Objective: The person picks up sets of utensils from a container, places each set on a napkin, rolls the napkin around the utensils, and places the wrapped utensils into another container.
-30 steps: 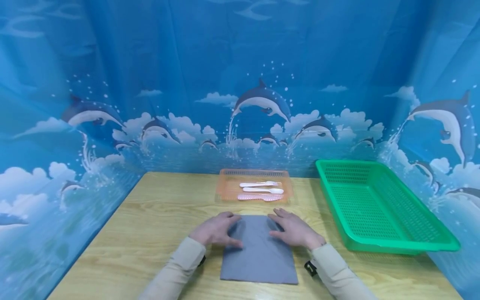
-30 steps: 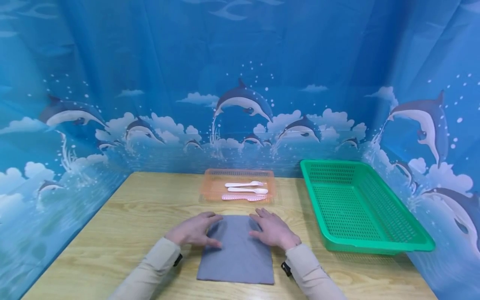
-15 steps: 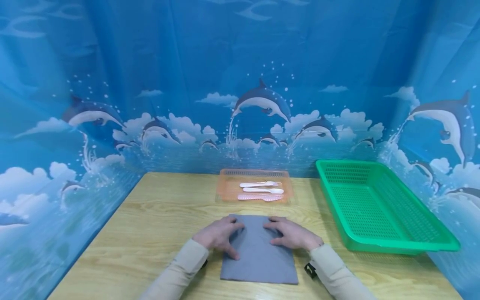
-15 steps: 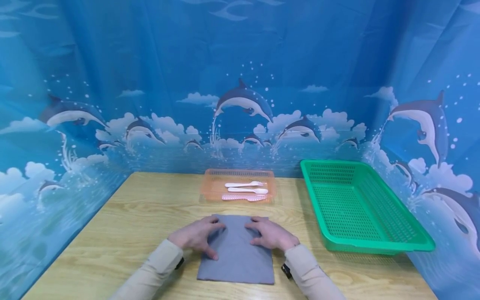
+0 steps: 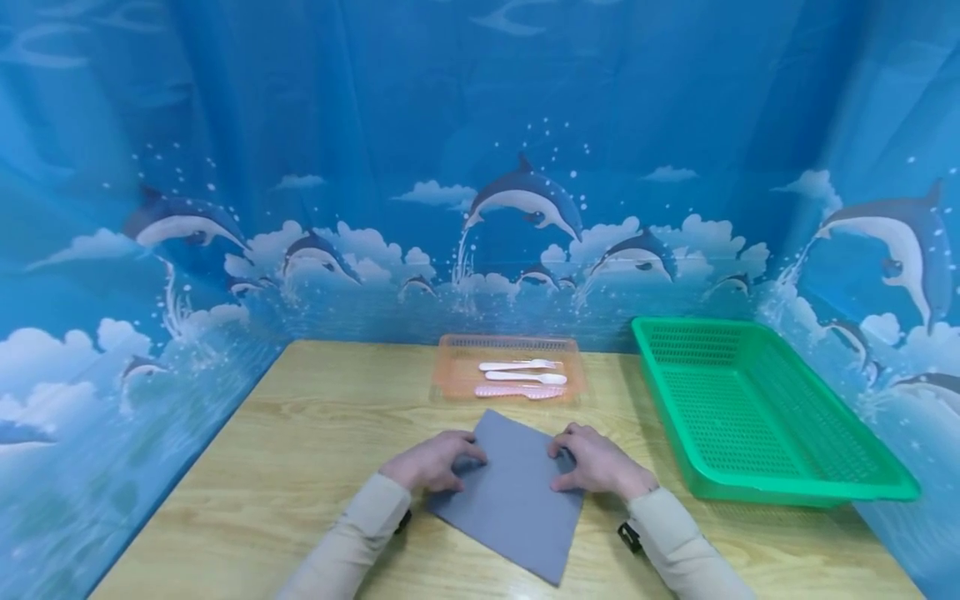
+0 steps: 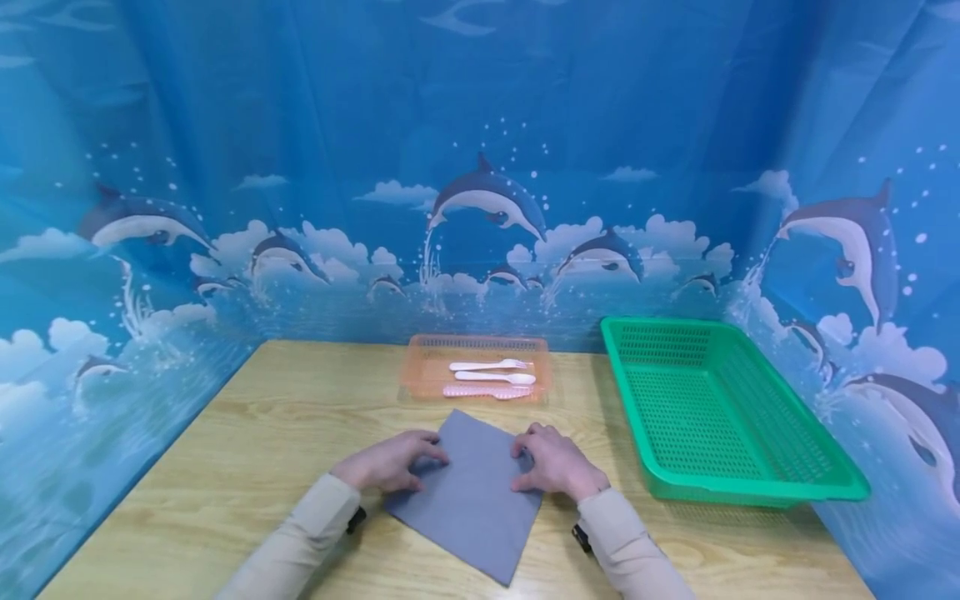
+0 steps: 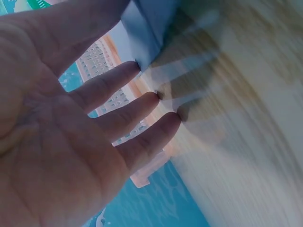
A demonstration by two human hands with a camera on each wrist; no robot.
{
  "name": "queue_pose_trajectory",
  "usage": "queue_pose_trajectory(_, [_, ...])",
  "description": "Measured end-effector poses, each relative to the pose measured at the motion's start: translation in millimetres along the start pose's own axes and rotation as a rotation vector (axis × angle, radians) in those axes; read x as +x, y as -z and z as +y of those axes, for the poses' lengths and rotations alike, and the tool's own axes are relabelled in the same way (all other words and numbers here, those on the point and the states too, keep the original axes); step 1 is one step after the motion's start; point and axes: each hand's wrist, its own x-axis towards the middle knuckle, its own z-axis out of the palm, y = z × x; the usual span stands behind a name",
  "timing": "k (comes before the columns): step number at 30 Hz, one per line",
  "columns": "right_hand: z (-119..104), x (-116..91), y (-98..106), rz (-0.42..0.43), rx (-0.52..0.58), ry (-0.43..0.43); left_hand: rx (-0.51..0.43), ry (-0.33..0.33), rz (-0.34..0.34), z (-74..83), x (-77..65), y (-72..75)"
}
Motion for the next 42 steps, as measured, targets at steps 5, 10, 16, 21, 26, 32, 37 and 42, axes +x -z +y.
queue_pose_trajectory(5, [-1.0, -2.1, 2.2, -0.023, -0.043, 0.012, 0.031, -0.008, -0.007, 1.2, 2.5, 1.0])
queue_pose_trajectory(10, [-3.7, -3.9, 1.9, -0.075, -0.090, -0.031, 0.058, -0.026, 0.000, 3.7, 5.5, 1.8])
queue_pose_trajectory(16, [-3.3, -4.3, 1.7, -0.106, -0.117, -0.044, 0.062, -0.069, 0.015, 5.3, 8.1, 3.0])
queue_pose_trajectory(21, [0.9, -4.9, 1.4, -0.144, -0.033, -0.025, 0.031, -0.050, -0.002, 6.2, 10.2, -0.4])
queue_pose_trajectory(26, [5.3, -5.6, 2.1, -0.150, 0.028, -0.006, 0.026, -0.025, -0.018, 6.8, 13.1, -3.4])
queue_pose_trajectory(32, [6.1, -2.3, 5.2, -0.170, 0.067, -0.044, 0.056, -0.043, -0.008, 8.2, 13.5, -1.0])
queue_pose_trajectory(37, [5.5, 3.0, 7.3, -0.170, 0.091, -0.077, 0.091, -0.038, -0.032, 9.1, 14.0, 1.9])
queue_pose_trajectory(42, [2.3, 8.1, 12.4, -0.130, 0.089, -0.077, 0.096, -0.063, -0.023, 6.8, 18.1, 2.7])
